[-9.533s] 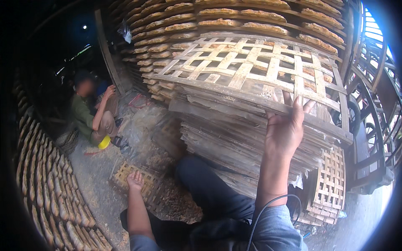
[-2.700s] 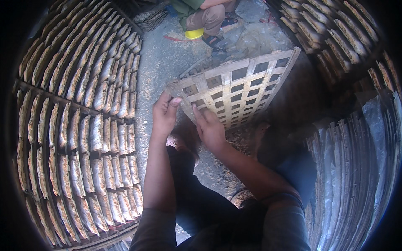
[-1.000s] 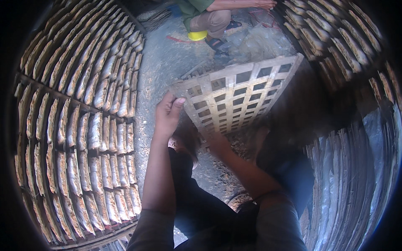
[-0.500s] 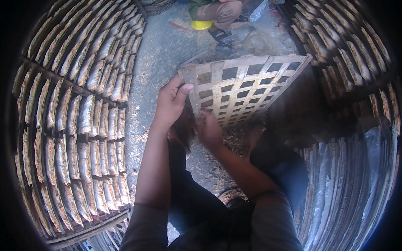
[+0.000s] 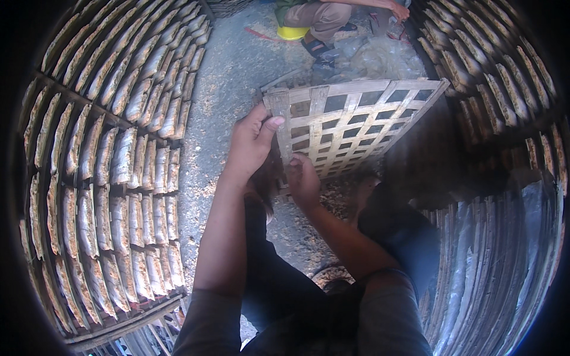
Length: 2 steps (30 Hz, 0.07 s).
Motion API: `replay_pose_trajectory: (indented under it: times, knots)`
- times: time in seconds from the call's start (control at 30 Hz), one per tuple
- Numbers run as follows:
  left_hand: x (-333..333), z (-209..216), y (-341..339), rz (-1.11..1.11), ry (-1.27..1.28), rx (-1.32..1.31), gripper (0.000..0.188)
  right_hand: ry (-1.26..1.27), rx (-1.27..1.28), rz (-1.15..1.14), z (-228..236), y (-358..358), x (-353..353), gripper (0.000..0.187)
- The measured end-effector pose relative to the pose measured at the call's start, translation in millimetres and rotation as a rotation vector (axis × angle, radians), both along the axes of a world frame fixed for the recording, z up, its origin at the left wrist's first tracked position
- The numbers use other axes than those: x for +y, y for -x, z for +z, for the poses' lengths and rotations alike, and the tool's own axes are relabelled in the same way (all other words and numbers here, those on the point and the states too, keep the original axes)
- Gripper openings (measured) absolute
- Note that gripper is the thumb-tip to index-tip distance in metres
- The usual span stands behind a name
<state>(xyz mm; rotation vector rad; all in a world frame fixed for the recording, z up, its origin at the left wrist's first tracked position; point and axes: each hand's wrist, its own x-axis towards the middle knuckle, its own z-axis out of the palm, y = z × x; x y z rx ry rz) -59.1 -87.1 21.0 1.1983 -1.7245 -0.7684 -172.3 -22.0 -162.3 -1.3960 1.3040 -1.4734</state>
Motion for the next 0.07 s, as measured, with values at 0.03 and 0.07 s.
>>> replay_pose_trajectory:
  times: [0.03,0.07]
  knots:
    - [-1.2,-2.8,0.4,0.002,0.040,0.032,0.020,0.018,0.019,0.009,-2.9,0.4,-0.4,0.033]
    - [-3.1,-6.3,0.8,0.005,0.079,0.065,0.019,0.035,0.038,0.018,-5.9,0.9,-2.0,0.037]
